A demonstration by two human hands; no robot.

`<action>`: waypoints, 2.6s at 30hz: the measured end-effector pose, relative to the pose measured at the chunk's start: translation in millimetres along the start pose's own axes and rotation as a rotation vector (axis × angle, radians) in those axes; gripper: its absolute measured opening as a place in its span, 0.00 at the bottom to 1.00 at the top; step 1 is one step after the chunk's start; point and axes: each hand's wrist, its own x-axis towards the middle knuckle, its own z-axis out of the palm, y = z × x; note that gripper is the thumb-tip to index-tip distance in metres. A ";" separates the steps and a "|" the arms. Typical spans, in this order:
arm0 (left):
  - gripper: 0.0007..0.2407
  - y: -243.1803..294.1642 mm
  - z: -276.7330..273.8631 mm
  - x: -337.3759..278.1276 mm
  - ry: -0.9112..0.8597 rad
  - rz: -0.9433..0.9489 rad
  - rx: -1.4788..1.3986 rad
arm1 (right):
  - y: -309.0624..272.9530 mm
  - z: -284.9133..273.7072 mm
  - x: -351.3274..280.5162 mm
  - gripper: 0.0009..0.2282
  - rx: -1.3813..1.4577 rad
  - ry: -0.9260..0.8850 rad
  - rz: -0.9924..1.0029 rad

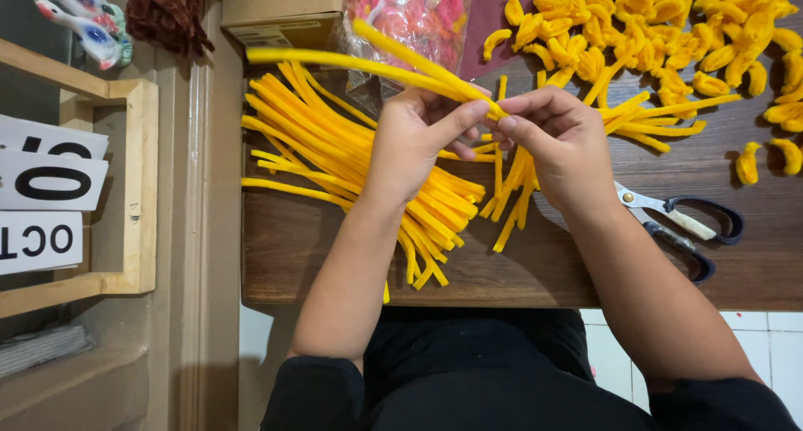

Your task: The person cuts a yellow pipe cleaner using scissors and then twists the ends of another pipe cleaner together to form a loop.

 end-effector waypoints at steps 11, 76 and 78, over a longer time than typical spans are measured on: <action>0.13 -0.7 -2.7 -1.2 -0.038 -0.010 0.069 | 19.3 -8.9 2.4 0.06 0.154 0.002 0.096; 0.08 160.2 38.3 4.2 -0.088 -0.084 0.987 | -17.4 -10.7 -0.8 0.04 -0.045 -0.401 0.134; 0.07 168.0 41.7 5.6 -0.089 -0.050 1.073 | -18.6 -10.6 -1.1 0.04 -0.030 -0.384 0.151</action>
